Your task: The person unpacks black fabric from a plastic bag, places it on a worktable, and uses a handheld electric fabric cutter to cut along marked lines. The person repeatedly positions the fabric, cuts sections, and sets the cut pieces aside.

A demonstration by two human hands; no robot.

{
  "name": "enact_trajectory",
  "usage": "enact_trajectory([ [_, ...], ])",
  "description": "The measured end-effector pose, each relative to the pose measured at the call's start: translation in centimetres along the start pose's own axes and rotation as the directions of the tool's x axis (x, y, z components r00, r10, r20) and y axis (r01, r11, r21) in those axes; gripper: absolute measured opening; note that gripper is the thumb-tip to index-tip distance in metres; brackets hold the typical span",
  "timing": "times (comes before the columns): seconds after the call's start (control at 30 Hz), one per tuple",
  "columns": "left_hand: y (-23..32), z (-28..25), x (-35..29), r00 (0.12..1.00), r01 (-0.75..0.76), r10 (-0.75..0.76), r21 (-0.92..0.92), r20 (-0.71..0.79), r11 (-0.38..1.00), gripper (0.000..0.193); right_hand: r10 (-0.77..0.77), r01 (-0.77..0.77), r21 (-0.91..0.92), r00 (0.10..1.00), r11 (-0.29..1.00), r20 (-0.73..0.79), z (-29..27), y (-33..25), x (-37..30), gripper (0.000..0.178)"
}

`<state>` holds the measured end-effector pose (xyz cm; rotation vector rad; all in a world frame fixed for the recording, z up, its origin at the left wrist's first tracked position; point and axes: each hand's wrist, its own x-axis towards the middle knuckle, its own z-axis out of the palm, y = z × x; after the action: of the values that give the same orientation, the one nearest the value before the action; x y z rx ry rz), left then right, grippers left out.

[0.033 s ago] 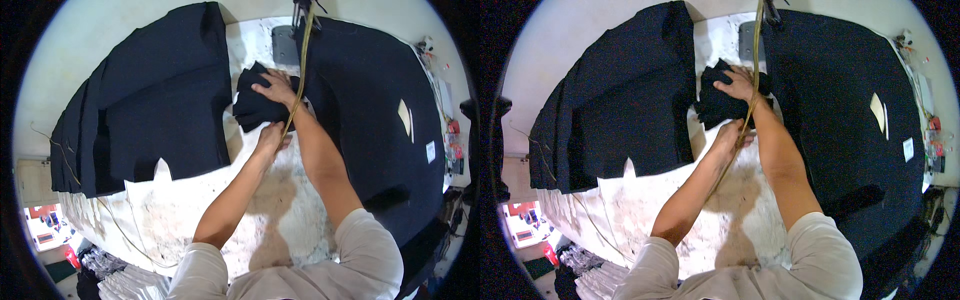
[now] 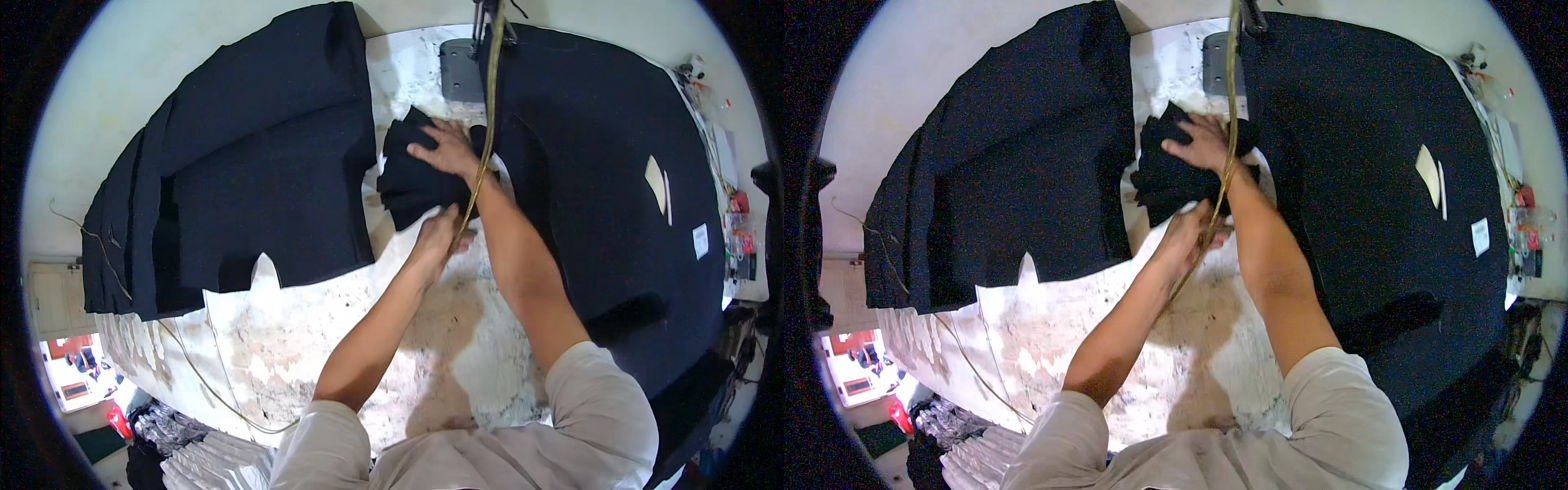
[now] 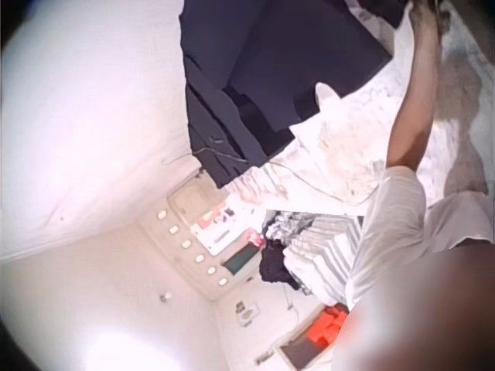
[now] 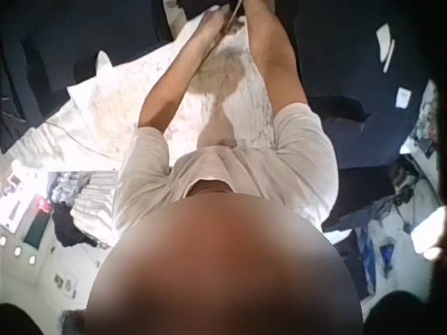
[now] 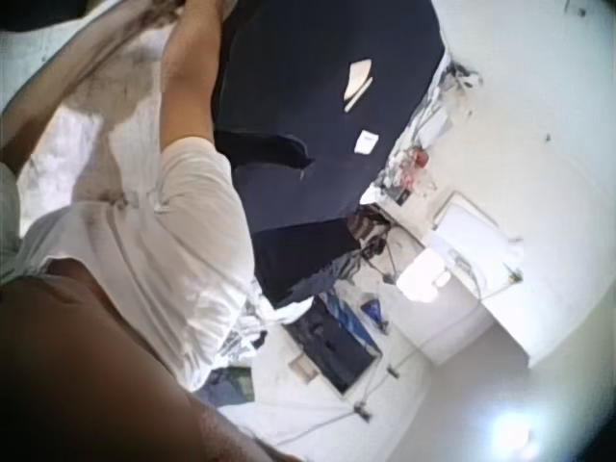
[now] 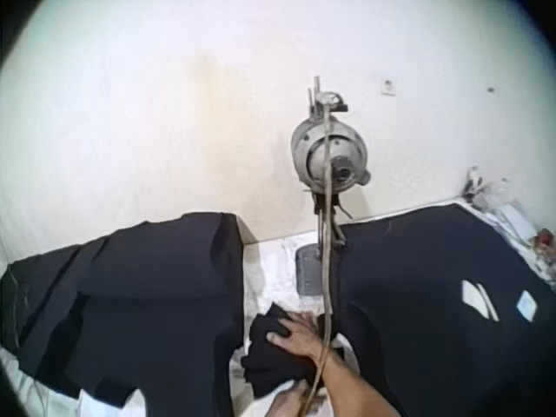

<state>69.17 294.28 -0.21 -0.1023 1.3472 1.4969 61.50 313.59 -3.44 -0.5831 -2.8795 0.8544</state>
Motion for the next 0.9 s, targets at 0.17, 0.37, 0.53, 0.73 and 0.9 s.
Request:
enact_trajectory([
  [0.17,-2.5,-4.7,-19.8,0.957,-0.176,0.075,0.356,0.28,0.918,0.052,-0.122,0.122,0.02,0.992,0.992,-0.016,1.2,-1.3,-13.7,0.079],
  [0.37,-1.1,-16.2,-32.9,0.612,-0.34,0.747,0.766,-0.26,0.545,0.04,-0.065,0.071,0.031,0.984,0.997,-0.167,2.7,-5.3,-30.0,0.067],
  [0.53,-18.2,-11.6,-37.3,0.726,-0.112,0.402,0.481,-0.558,0.87,0.044,0.11,-0.118,-0.001,0.926,0.993,-0.362,6.0,-9.1,-38.8,0.068],
  [0.73,-30.1,-9.9,-34.3,0.608,-0.114,0.447,0.485,-0.656,0.867,0.085,0.35,-0.363,0.034,0.864,0.931,-0.363,10.4,-15.7,-43.9,0.076],
  [0.9,-28.4,-12.8,-35.6,0.579,0.096,0.285,0.411,-0.764,0.907,0.087,0.316,-0.329,-0.001,0.906,0.944,-0.283,14.5,-22.6,-48.4,0.077],
])
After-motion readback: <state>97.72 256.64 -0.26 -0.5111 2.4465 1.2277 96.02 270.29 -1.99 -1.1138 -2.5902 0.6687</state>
